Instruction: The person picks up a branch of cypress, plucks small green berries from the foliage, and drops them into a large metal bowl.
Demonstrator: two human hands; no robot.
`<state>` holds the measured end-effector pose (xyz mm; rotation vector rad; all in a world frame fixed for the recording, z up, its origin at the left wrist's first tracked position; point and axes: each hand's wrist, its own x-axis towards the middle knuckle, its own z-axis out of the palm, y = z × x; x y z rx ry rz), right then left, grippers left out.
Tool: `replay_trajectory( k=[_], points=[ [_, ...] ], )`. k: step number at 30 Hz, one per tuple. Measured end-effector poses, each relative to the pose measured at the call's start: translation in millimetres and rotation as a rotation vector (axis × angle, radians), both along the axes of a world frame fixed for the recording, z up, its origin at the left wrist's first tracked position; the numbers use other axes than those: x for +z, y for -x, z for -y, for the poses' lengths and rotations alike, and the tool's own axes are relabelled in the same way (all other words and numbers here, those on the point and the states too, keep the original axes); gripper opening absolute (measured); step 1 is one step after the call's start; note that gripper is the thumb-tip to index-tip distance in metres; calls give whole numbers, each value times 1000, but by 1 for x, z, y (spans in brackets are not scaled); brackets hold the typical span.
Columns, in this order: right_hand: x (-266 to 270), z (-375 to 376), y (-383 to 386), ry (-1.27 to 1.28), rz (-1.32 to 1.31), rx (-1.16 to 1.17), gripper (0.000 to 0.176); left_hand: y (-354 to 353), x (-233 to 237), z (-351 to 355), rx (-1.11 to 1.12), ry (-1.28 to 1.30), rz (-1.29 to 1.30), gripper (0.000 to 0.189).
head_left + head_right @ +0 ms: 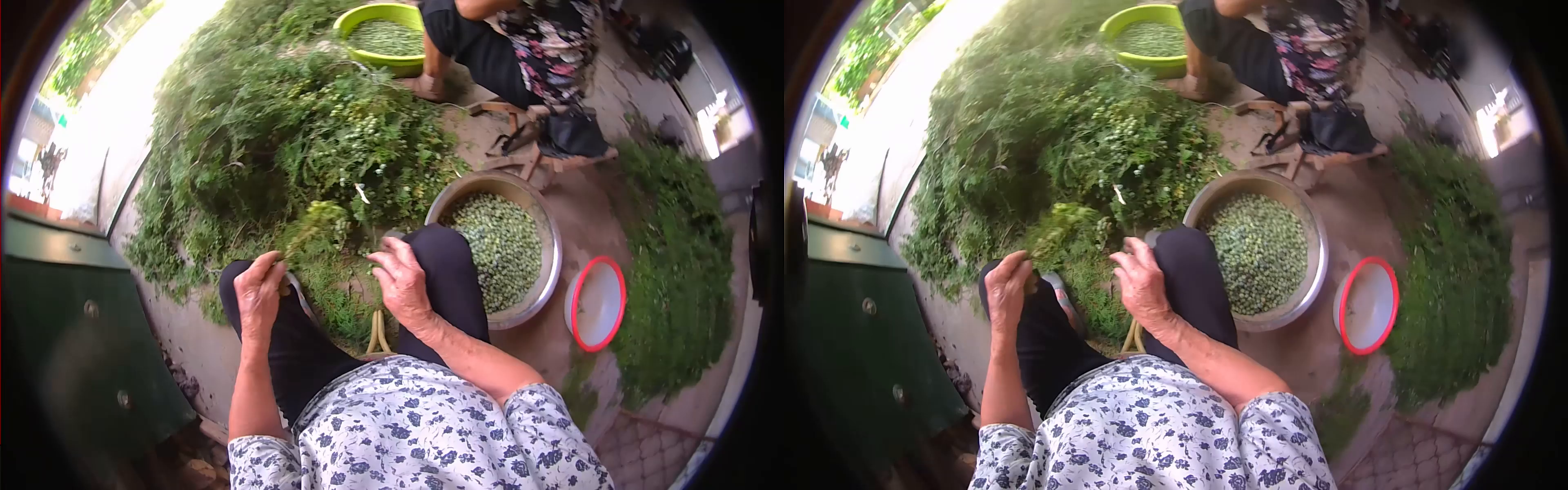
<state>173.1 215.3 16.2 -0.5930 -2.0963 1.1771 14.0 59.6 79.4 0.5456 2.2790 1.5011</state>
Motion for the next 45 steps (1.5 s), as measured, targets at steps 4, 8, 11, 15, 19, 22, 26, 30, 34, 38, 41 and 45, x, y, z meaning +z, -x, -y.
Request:
replay_trajectory(
  k=[4,8,11,15,19,22,26,30,34,38,41,45],
  points=[
    [-4,9,-5,-17,-94,64,14,-27,-2,-3,90,-183,81,18],
    [-17,29,-15,83,102,214,12,-52,-9,-17,148,-233,142,17],
    [-7,42,-25,77,199,306,9,-69,-8,-13,144,-302,160,10],
    [5,54,-29,43,203,470,7,-75,-3,10,121,-405,250,7],
    [7,59,-23,113,162,508,13,-85,-2,29,145,-640,600,11],
    [12,55,-19,278,40,386,14,-89,-3,36,255,-827,860,15],
    [13,49,-17,584,174,325,17,-89,-10,43,276,-1007,985,18],
    [15,57,-11,523,9,213,12,-90,-13,43,344,-938,920,22],
    [10,58,-1,666,-72,166,12,-94,-25,42,390,-917,996,22],
    [-2,53,2,1193,-152,228,17,-94,-33,39,414,-947,1142,22],
    [-7,49,-1,1419,-161,322,23,-95,-36,39,390,-937,1157,20],
    [-7,48,-4,1337,-105,374,29,-100,-32,34,401,-719,1043,14]
  ],
)
